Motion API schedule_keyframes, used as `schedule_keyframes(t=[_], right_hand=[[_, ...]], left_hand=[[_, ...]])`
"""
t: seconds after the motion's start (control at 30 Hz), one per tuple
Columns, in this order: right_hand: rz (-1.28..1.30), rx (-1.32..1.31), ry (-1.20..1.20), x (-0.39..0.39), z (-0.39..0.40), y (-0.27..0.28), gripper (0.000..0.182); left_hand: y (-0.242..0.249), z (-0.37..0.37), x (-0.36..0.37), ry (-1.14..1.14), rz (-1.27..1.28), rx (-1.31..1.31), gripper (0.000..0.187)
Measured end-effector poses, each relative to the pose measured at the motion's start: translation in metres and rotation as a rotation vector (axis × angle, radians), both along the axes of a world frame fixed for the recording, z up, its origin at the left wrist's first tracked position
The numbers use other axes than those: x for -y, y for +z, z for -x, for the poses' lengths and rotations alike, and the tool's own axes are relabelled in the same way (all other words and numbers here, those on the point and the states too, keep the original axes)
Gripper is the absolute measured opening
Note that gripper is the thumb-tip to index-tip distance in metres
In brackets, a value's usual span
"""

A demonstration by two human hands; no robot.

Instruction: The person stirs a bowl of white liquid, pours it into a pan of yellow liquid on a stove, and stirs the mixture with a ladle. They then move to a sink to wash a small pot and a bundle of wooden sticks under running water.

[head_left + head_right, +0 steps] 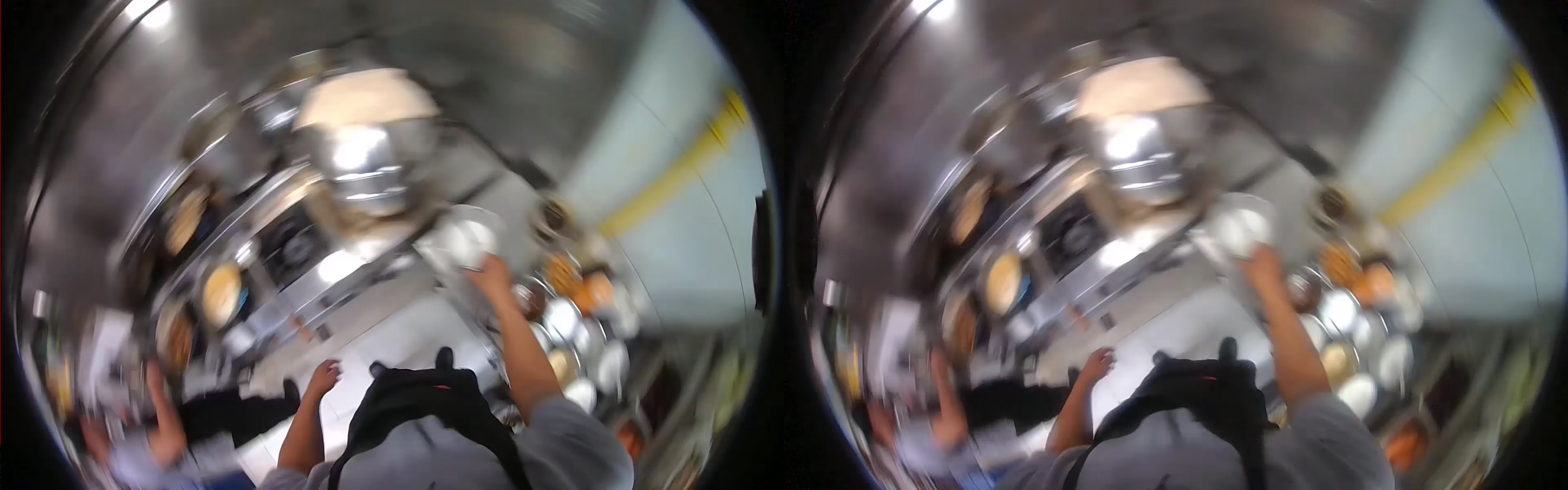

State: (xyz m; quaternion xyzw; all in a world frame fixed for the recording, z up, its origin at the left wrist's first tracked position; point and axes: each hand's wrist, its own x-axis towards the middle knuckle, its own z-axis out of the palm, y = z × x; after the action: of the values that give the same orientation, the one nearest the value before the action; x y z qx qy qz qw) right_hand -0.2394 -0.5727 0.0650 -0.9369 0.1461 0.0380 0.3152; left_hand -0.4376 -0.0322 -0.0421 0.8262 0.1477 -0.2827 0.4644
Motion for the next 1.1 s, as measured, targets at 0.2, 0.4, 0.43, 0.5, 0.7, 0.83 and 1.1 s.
schedule_keyframes(t=[0.2, 0.4, 0.43, 0.5, 0.7, 0.83, 1.1], right_hand=[[-0.018, 0.489, 0.040, 0.011, -0.009, -0.041, 0.051], [-0.168, 0.510, 0.274, -0.019, 0.018, 0.040, 0.050], [-0.176, 0.512, 0.350, -0.027, 0.024, 0.046, 0.049], [-0.189, 0.502, 0.478, -0.039, 0.034, 0.046, 0.048], [-0.425, 0.552, 0.942, -0.159, 0.090, 0.069, 0.035], [-0.509, 0.378, 1.147, -0.261, 0.152, 0.089, 0.046], [-0.717, 0.263, 1.620, -0.431, 0.262, 0.095, 0.044]], left_hand=[[0.053, 0.081, 0.035, 0.098, -0.282, 0.057, 0.035], [0.121, 0.099, 0.058, 0.404, -0.095, 0.192, 0.034], [0.135, 0.095, 0.062, 0.387, -0.114, 0.282, 0.034], [0.161, 0.083, 0.067, 0.402, -0.076, 0.426, 0.036], [0.272, 0.057, 0.077, 0.140, -0.464, 1.028, 0.039], [0.262, 0.082, 0.045, 0.013, -0.900, 0.837, 0.028], [0.252, 0.249, -0.031, 0.258, -1.219, 0.200, 0.020]])
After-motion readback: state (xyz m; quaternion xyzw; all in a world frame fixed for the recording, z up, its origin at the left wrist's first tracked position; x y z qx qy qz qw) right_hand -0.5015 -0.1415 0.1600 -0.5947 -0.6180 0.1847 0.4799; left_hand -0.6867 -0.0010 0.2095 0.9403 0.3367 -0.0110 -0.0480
